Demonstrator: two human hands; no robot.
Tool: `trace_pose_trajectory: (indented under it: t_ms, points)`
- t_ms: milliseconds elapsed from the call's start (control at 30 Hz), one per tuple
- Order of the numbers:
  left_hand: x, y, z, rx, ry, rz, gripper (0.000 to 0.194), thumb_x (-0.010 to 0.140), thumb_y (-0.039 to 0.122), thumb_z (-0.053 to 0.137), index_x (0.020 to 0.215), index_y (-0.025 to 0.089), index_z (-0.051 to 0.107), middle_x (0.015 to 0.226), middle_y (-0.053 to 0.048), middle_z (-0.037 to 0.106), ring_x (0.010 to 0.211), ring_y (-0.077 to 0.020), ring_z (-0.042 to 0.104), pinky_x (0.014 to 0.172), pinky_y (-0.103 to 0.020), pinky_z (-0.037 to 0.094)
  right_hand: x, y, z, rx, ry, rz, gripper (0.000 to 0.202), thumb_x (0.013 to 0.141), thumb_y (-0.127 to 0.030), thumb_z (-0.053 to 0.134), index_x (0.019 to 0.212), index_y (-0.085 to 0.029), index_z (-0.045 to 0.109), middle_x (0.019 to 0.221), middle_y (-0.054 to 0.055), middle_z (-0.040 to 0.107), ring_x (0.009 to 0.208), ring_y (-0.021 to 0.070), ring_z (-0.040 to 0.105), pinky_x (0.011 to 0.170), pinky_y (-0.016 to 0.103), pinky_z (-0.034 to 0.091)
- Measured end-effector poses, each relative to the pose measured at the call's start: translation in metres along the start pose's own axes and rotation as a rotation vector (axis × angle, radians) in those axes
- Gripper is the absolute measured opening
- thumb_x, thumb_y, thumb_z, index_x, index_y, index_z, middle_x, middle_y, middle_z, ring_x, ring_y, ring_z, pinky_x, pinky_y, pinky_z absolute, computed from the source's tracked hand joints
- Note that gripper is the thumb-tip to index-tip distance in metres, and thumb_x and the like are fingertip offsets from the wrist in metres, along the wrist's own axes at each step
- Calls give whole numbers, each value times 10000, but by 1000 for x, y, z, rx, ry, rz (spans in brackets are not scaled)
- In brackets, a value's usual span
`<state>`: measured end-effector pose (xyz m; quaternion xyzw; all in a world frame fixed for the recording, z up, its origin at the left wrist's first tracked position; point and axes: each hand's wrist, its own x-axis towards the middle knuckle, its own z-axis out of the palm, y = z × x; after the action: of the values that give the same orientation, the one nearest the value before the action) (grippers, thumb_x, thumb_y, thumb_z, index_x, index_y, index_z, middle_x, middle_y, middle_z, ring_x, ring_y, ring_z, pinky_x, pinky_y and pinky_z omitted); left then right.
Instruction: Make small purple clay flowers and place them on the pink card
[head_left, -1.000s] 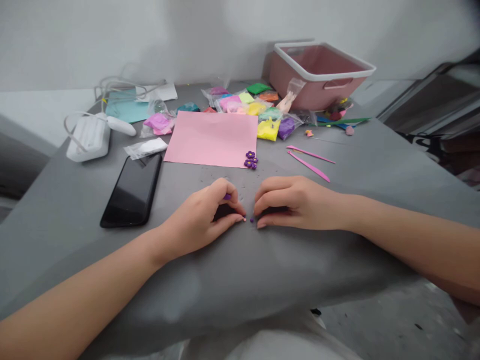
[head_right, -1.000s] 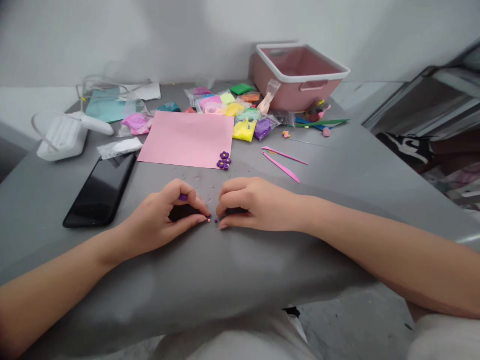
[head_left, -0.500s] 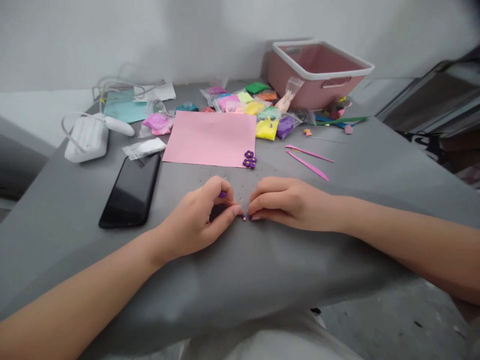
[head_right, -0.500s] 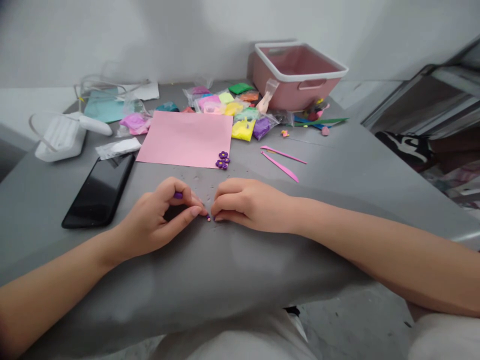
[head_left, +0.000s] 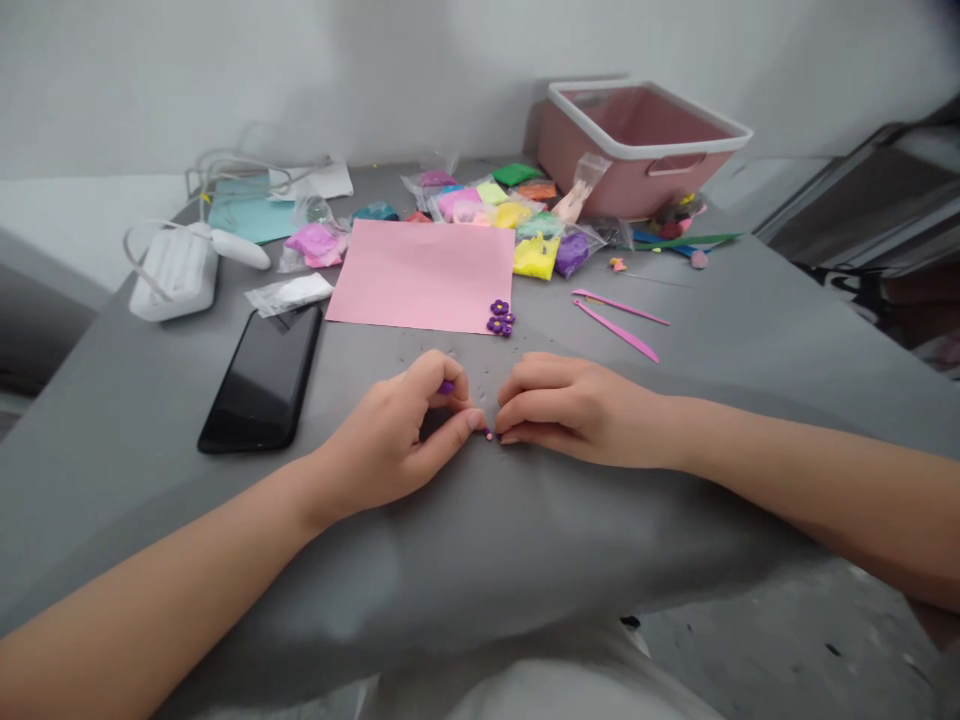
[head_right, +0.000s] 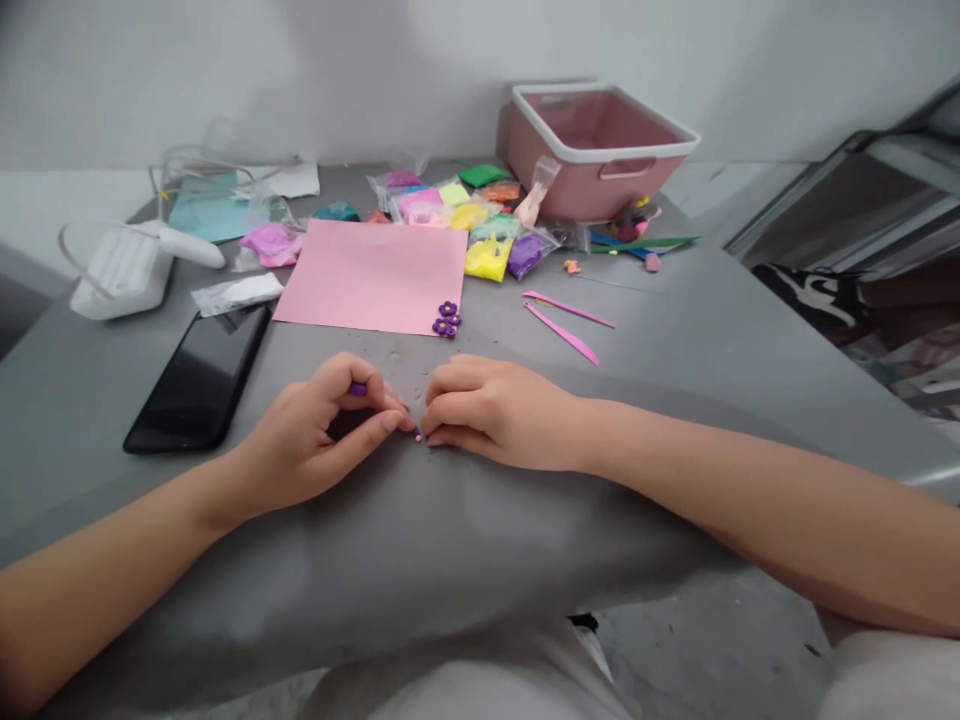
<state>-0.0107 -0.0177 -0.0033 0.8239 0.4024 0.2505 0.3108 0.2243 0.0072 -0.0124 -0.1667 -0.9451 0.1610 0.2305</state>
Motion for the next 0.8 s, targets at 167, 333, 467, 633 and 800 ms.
trace_pose_trajectory:
  t_ms: [167, 333, 467, 633, 800]
  points:
    - [0, 0, -1, 24, 14, 30, 116, 915, 257, 555, 916, 217, 446, 849, -9, 716, 724, -135, 699, 636, -219, 481, 0, 1, 3, 15, 46, -17, 123, 952, -205, 574, 952, -144, 682, 894, 69, 657, 831, 140, 592, 771, 265, 488]
    - [0, 1, -2, 31, 27, 36, 96, 916, 251, 551, 900, 212, 465, 824, 2, 709, 701, -114, 691, 638, -194, 491, 1, 2, 6, 29, 82, -9, 103, 947, -202, 585, 952, -155, 677, 891, 63, 653, 822, 131, 593, 754, 252, 497]
    - [0, 1, -2, 29, 31, 35, 92, 916, 256, 545, 898, 214, 465, 823, 1, 709, 706, -117, 690, 635, -192, 497, 1, 1, 7, 28, 85, -4, 107, 944, -209, 593, 954, -151, 683, 885, 64, 657, 821, 133, 597, 756, 256, 500]
    - [1, 0, -1, 29, 29, 37, 94, 914, 262, 540, 889, 216, 462, 825, 3, 711, 679, -116, 686, 662, -210, 512, 0, 2, 8, 24, 88, 1, 105, 937, -216, 607, 961, -155, 689, 885, 60, 666, 816, 133, 598, 756, 260, 497]
    - [1, 0, -1, 31, 28, 35, 97, 912, 279, 540, 885, 220, 467, 822, 3, 712, 690, -124, 686, 647, -212, 507, 1, 2, 8, 25, 94, 9, 101, 934, -218, 613, 950, -157, 692, 874, 56, 664, 804, 131, 592, 752, 257, 494]
